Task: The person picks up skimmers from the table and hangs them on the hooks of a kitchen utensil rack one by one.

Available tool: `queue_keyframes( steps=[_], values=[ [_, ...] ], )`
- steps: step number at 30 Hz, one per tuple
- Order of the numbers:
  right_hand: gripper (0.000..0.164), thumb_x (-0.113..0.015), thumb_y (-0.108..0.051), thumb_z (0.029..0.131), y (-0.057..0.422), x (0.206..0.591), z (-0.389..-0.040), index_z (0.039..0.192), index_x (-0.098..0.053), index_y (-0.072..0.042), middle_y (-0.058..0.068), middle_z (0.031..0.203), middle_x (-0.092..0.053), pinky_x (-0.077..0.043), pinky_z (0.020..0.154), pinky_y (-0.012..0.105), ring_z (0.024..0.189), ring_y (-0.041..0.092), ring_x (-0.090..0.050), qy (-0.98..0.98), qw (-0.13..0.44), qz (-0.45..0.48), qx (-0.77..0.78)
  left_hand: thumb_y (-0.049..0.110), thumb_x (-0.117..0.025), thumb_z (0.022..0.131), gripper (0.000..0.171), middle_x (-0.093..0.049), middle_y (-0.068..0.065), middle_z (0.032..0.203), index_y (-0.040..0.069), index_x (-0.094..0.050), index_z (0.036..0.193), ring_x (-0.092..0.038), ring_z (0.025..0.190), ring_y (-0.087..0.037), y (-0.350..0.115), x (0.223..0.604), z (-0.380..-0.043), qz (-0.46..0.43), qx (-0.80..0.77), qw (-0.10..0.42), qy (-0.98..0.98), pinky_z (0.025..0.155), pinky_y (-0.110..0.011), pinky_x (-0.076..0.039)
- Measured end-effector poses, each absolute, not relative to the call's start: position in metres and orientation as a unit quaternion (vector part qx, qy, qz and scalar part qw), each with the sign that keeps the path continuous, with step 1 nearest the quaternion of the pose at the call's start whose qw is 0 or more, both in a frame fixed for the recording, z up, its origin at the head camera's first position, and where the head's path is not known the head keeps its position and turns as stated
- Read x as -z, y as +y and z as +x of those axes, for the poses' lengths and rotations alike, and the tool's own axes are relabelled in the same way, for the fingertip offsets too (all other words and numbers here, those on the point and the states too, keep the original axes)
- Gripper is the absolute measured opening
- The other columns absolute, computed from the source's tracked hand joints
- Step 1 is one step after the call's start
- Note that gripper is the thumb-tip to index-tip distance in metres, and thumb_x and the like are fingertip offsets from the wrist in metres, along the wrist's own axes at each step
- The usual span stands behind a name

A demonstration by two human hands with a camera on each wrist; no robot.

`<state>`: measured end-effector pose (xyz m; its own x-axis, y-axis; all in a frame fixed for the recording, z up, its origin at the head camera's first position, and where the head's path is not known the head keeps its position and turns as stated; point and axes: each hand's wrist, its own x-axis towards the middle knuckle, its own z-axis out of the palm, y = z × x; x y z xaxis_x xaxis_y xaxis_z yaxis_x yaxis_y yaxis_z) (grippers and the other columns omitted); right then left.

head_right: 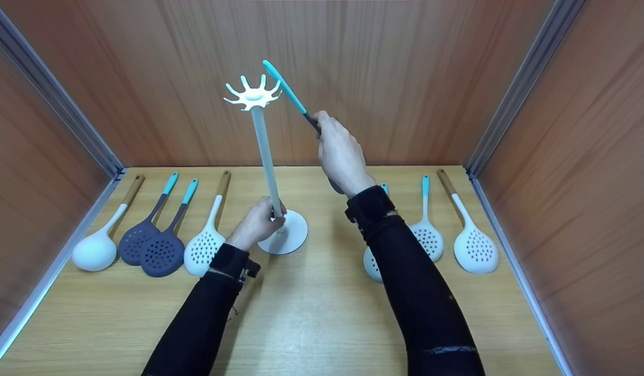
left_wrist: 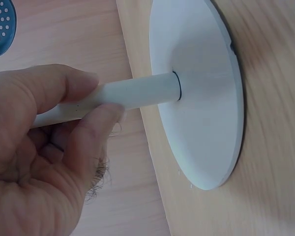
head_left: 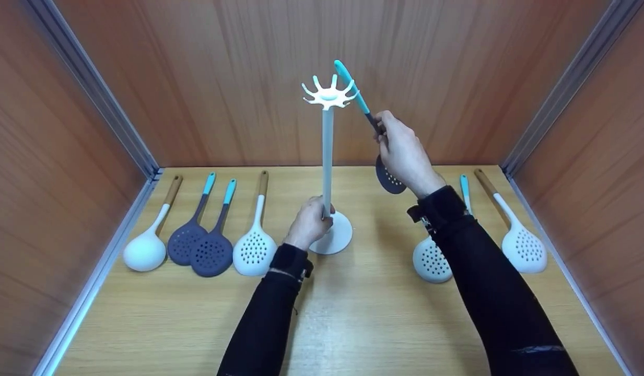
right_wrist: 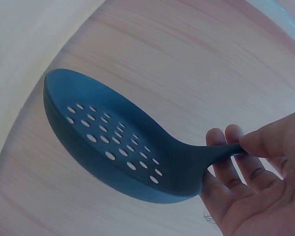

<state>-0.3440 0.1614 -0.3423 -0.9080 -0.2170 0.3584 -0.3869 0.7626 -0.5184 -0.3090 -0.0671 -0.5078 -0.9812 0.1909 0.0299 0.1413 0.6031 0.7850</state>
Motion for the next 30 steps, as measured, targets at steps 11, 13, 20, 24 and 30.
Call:
queue_keyframes(
  steps=[11, 13, 20, 24, 30],
  values=[
    [0.035, -0.050, 0.010, 0.117, 0.1659, 0.3424, -0.3474, 0.149, -0.062, 0.000, 0.022, 0.134, -0.075, -0.069, 0.107, 0.058, 0.121, 0.037, -0.076, -0.920, 0.170, 0.182, -0.302, -0.013, -0.073, 0.099, 0.018, -0.077, -0.025, 0.124, -0.009, -0.076, 0.117, -0.072, 0.119, -0.040, -0.0674, 0.5099, -0.3084, 0.124, -0.420, -0.003, 0.899, 0.110, -0.055, -0.065],
    [0.036, -0.049, 0.010, 0.117, 0.1666, 0.3425, -0.3483, 0.149, -0.062, -0.001, 0.022, 0.134, -0.075, -0.069, 0.109, 0.059, 0.122, 0.038, -0.076, -0.921, 0.172, 0.180, -0.300, -0.013, -0.073, 0.100, 0.019, -0.077, -0.024, 0.124, -0.009, -0.076, 0.118, -0.072, 0.119, -0.039, -0.0674, 0.5093, -0.3081, 0.119, -0.421, 0.000, 0.899, 0.110, -0.055, -0.065],
    [0.035, -0.052, 0.008, 0.117, 0.1672, 0.3409, -0.3482, 0.149, -0.064, -0.003, 0.023, 0.139, -0.076, -0.067, 0.112, 0.061, 0.130, 0.039, -0.077, -0.923, 0.172, 0.173, -0.296, -0.012, -0.073, 0.100, 0.019, -0.076, -0.024, 0.127, -0.007, -0.076, 0.118, -0.072, 0.121, -0.039, -0.0670, 0.5083, -0.3083, 0.109, -0.424, 0.008, 0.899, 0.111, -0.056, -0.065],
    [0.035, -0.052, 0.007, 0.118, 0.1675, 0.3413, -0.3486, 0.149, -0.064, -0.004, 0.022, 0.139, -0.076, -0.067, 0.111, 0.061, 0.130, 0.039, -0.078, -0.926, 0.174, 0.170, -0.290, -0.012, -0.073, 0.101, 0.019, -0.076, -0.024, 0.128, -0.007, -0.076, 0.120, -0.071, 0.122, -0.039, -0.0664, 0.5082, -0.3096, 0.105, -0.426, 0.015, 0.898, 0.113, -0.056, -0.064],
    [0.035, -0.050, 0.005, 0.119, 0.1672, 0.3425, -0.3476, 0.149, -0.064, -0.006, 0.018, 0.137, -0.075, -0.068, 0.110, 0.060, 0.131, 0.037, -0.077, -0.929, 0.176, 0.168, -0.279, -0.010, -0.072, 0.104, 0.019, -0.074, -0.022, 0.129, -0.006, -0.076, 0.123, -0.071, 0.126, -0.039, -0.0660, 0.5075, -0.3101, 0.094, -0.432, 0.031, 0.896, 0.115, -0.057, -0.064]
  ],
)
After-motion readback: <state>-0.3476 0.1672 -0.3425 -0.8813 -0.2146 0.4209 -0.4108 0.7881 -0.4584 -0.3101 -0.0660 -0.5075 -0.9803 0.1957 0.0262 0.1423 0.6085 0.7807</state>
